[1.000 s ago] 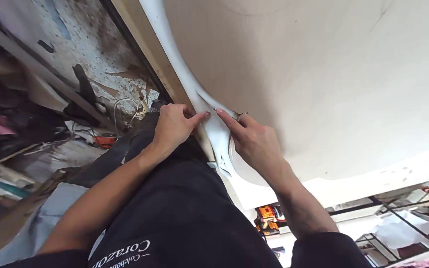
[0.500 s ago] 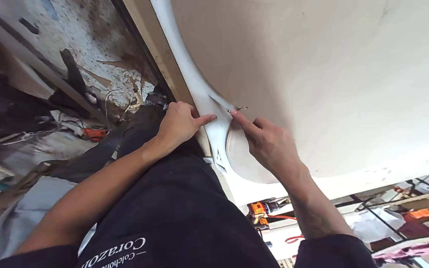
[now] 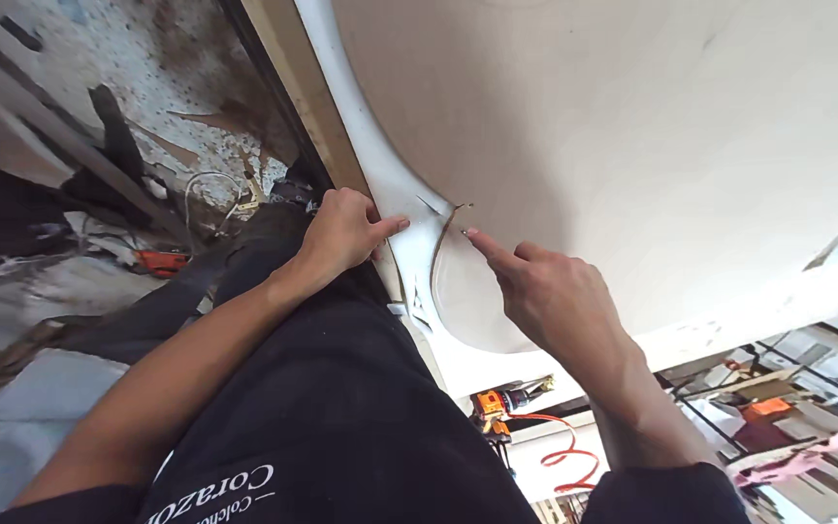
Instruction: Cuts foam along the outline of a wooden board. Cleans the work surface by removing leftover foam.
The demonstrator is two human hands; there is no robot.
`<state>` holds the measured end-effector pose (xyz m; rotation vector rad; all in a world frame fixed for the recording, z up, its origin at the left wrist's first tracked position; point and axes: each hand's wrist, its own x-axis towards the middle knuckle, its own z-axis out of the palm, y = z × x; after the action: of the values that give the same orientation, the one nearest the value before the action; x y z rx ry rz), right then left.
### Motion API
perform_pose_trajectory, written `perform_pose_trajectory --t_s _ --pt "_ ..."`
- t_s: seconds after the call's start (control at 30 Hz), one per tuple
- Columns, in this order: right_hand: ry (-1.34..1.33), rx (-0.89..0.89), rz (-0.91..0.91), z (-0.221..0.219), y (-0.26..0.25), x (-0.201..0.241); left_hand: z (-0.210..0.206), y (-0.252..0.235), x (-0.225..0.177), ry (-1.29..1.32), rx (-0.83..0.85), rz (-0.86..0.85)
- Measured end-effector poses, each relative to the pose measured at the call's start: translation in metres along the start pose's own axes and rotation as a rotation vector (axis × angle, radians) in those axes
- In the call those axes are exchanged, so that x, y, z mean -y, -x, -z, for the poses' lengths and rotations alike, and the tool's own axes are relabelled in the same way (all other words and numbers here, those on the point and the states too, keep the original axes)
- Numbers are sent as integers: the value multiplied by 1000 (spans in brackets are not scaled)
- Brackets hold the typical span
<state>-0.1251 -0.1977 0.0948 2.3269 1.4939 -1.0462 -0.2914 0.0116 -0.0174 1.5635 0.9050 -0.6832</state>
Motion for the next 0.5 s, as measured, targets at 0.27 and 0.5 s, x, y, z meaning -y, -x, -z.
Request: perform_pose_trajectory --t_s 0.27,0.5 --pt "51 -5 1 24 9 5 5 1 11 96 57 -18" --pt "-261 -382 2 20 6 28 17 26 45 162 -12 49"
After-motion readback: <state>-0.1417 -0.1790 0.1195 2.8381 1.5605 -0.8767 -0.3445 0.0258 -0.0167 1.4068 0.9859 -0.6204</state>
